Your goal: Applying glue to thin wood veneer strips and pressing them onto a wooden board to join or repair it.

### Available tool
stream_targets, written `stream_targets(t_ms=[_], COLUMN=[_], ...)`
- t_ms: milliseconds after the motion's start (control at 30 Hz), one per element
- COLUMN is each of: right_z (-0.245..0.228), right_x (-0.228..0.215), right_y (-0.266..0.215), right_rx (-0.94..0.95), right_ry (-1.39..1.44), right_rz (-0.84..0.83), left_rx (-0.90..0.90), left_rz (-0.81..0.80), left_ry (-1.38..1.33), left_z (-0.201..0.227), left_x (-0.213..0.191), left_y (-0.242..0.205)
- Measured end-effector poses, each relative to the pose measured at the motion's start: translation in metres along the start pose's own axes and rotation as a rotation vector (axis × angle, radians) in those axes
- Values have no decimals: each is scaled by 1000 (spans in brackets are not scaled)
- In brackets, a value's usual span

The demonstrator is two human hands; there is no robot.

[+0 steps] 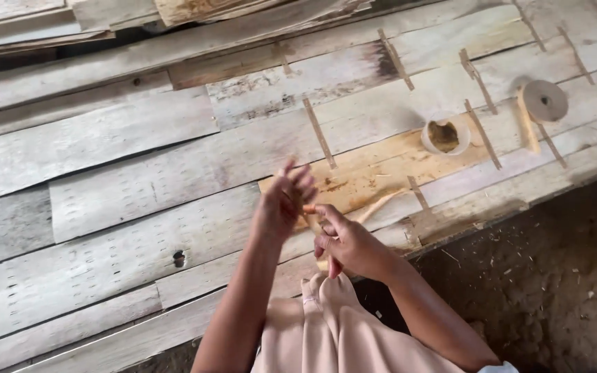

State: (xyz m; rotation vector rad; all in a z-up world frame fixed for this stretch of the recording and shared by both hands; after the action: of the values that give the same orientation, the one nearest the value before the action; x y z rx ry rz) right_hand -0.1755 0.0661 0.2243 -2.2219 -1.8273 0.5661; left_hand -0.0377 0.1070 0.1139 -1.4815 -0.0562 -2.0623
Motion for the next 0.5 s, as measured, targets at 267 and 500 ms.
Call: stream_targets(t_ms=[267, 500], right_z=[43, 68], right_x=[-45, -74], right_y=[-69, -60], right_rx=[290, -120], right_ry=[-279, -107], right_rz=[-76, 371], left_rx=[35, -144], left_rz=[125, -105], left_ry=[94, 262], left_z=[-10, -109], left_x=[37, 97], left_y=[-13, -78])
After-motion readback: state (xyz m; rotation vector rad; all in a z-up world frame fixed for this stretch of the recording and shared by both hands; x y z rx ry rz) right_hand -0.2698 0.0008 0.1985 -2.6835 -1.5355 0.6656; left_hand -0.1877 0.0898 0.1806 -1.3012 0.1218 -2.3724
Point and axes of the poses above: each hand's wrist, its own y-axis towards the middle knuckle, its own x-axis out of the palm, z = x × y, the point moved 7 cm from there along y, towards the middle knuckle, and after that the axes turned 5 degrees about -x, right-handed, at the moved point
